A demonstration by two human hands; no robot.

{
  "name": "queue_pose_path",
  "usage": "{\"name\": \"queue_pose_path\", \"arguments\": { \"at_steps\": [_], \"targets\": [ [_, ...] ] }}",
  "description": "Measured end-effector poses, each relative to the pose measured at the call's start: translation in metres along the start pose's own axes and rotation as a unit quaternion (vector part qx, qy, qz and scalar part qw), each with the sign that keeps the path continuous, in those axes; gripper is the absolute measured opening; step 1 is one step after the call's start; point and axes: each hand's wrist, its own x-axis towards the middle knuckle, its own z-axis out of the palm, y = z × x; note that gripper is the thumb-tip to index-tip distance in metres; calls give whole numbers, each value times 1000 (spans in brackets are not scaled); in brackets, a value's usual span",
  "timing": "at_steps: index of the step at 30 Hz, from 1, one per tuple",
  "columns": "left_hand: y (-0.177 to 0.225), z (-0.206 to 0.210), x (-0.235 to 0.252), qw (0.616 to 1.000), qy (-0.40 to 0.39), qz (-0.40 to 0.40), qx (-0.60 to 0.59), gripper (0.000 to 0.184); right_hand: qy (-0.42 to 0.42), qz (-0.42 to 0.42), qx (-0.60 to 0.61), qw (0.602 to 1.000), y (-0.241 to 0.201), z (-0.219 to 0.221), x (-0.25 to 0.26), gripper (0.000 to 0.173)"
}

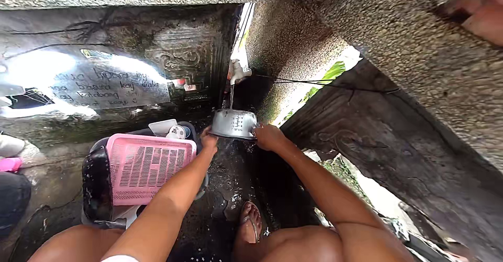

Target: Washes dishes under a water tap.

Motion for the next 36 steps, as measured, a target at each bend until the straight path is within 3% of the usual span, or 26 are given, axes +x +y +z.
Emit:
{"name": "queue_pose_path", "arguments": {
  "at_steps": [2, 4, 7, 10, 13, 17, 19, 23, 29, 32, 36],
  "targets": [
    [10, -1, 7, 991, -4, 79, 104, 29, -29, 18, 45, 998, 7, 14, 8, 34],
    [27, -5, 8, 950, 18, 163, 264, 25, -38, 31, 61, 997, 12, 34, 19, 36],
    [70, -8, -5, 856, 13, 229, 463, 29, -16, 31, 137, 990, 21, 66, 41, 38],
    [107, -2, -17, 744, -49, 291, 600, 29, -9, 35, 268, 963, 26, 82, 55, 39],
    [140, 4, -27, 645, -119, 367, 660, 30, -25, 32, 384, 923, 27, 90, 63, 38],
    [180, 4, -48, 543, -168, 394, 722, 39, 40, 28, 420, 906, 16, 83, 79, 36],
    [197, -4, -56, 514, -158, 441, 719, 29, 59, 15, 405, 912, 5, 57, 78, 33],
    [257, -26, -84, 502, -131, 456, 723, 28, 24, 18, 392, 920, -16, 4, 88, 33],
    [350, -115, -135, 445, -30, 585, 678, 23, 28, 10, 481, 876, -62, -32, 112, 38],
    [396, -188, -179, 403, 49, 638, 654, 22, 59, 25, 555, 829, -82, -28, 106, 42],
    [441, -308, -267, 349, 162, 639, 666, 9, 122, 51, 602, 788, -104, -6, 103, 39]
  ]
}}
